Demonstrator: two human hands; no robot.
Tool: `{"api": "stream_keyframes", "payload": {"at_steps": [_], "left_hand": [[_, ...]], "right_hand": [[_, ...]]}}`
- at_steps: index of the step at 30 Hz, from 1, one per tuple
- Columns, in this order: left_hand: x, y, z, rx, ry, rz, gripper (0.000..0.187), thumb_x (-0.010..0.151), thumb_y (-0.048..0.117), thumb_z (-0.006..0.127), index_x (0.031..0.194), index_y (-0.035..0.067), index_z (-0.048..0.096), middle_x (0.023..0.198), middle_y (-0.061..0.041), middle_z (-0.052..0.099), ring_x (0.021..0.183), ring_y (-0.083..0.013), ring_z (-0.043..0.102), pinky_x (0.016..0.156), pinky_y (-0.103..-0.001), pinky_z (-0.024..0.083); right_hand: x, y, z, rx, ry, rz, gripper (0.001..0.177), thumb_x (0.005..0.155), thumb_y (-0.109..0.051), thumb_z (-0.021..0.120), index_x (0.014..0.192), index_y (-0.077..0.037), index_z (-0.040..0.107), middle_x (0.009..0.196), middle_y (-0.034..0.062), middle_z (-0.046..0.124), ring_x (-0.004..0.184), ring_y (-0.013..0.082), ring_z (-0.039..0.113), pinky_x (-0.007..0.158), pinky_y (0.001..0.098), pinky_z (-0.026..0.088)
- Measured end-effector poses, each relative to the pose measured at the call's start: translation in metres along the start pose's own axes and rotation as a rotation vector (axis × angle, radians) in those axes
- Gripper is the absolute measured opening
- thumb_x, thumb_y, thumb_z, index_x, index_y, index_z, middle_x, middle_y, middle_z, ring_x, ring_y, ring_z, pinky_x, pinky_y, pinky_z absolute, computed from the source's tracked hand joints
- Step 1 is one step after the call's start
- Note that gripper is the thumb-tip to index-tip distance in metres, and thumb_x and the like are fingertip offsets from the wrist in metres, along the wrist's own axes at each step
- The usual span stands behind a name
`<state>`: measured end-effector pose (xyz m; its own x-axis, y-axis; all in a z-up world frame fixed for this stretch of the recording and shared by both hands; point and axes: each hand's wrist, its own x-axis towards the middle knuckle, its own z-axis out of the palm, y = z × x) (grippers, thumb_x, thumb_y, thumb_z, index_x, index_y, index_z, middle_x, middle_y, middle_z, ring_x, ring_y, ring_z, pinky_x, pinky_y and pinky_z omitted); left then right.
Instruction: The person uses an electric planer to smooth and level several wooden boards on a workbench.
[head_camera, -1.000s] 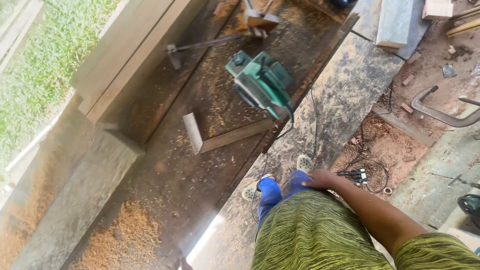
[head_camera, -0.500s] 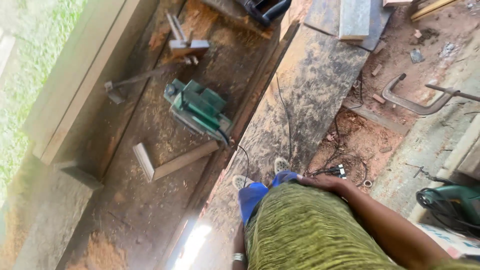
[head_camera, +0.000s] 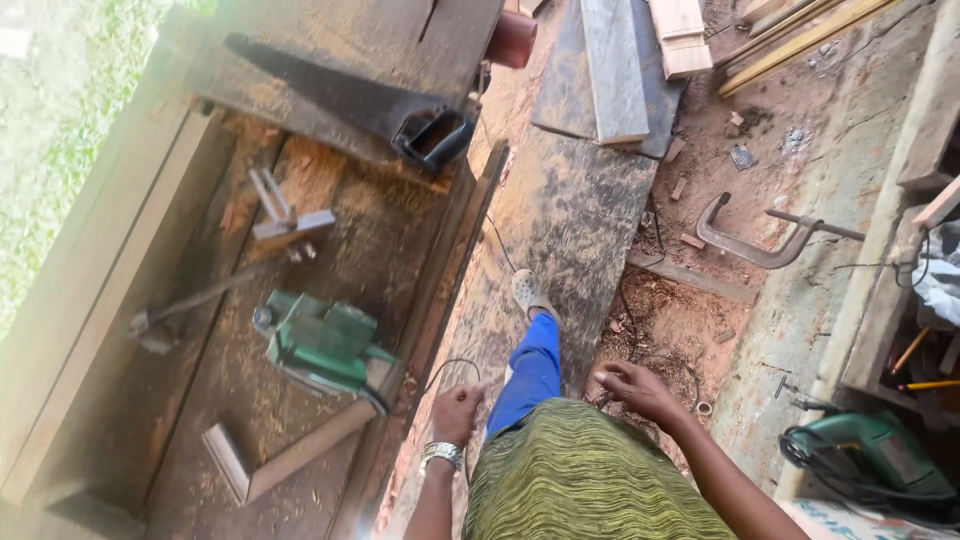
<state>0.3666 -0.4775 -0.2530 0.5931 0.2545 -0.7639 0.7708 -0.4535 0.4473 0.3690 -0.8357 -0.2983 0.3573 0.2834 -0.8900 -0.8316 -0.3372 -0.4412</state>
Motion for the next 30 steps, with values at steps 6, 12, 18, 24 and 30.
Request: {"api": "stream_keyframes", "payload": {"at_steps": [6, 12, 18, 24, 30], "left_hand": [[0.083, 0.031, 0.051, 0.230, -0.180, -0.024, 0.030, 0.092, 0.033, 0.069, 0.085, 0.006, 0.076, 0.069, -0.012, 0.071, 0.058, -0.0154, 0.068, 0.062, -0.034, 0.054], [0.168, 0.079, 0.061, 0.218, -0.418, -0.079, 0.022, 0.089, 0.019, 0.063, 0.106, 0.010, 0.074, 0.084, -0.006, 0.076, 0.072, -0.0177, 0.072, 0.068, -0.031, 0.059], [0.235, 0.189, 0.077, 0.129, -0.476, 0.160, 0.025, 0.092, 0.024, 0.069, 0.108, 0.006, 0.078, 0.089, -0.004, 0.076, 0.079, -0.0120, 0.070, 0.073, -0.028, 0.059], [0.242, 0.235, 0.112, 0.457, -0.498, -0.003, 0.032, 0.089, 0.033, 0.075, 0.109, 0.008, 0.077, 0.089, -0.010, 0.079, 0.077, -0.0175, 0.072, 0.075, -0.032, 0.057], [0.230, 0.252, 0.174, 0.410, -0.488, -0.182, 0.025, 0.083, 0.031, 0.075, 0.092, 0.008, 0.073, 0.088, -0.010, 0.079, 0.085, -0.0259, 0.077, 0.080, -0.037, 0.058]], "right_hand": [[0.059, 0.044, -0.084, 0.113, 0.189, 0.334, 0.059, 0.089, -0.054, 0.066, 0.131, -0.013, 0.067, 0.105, 0.0105, 0.081, 0.083, 0.0204, 0.073, 0.066, 0.0368, 0.051], [0.084, 0.033, -0.179, 0.156, 0.302, 0.310, 0.050, 0.091, -0.051, 0.068, 0.123, -0.013, 0.073, 0.099, 0.0099, 0.081, 0.082, 0.0139, 0.074, 0.062, 0.0305, 0.052], [0.124, -0.024, -0.218, 0.248, 0.400, 0.370, 0.051, 0.092, -0.048, 0.066, 0.130, -0.015, 0.068, 0.111, 0.0110, 0.076, 0.094, 0.0232, 0.075, 0.077, 0.0413, 0.063], [0.159, -0.071, -0.261, -0.396, 0.230, 0.076, 0.030, 0.086, -0.035, 0.072, 0.099, -0.008, 0.073, 0.104, 0.0147, 0.072, 0.100, 0.0336, 0.068, 0.085, 0.0485, 0.053], [0.243, -0.055, -0.367, -0.505, -0.004, -0.004, 0.027, 0.090, -0.028, 0.070, 0.093, -0.002, 0.067, 0.088, 0.0200, 0.071, 0.083, 0.0318, 0.067, 0.075, 0.0449, 0.053]]}}
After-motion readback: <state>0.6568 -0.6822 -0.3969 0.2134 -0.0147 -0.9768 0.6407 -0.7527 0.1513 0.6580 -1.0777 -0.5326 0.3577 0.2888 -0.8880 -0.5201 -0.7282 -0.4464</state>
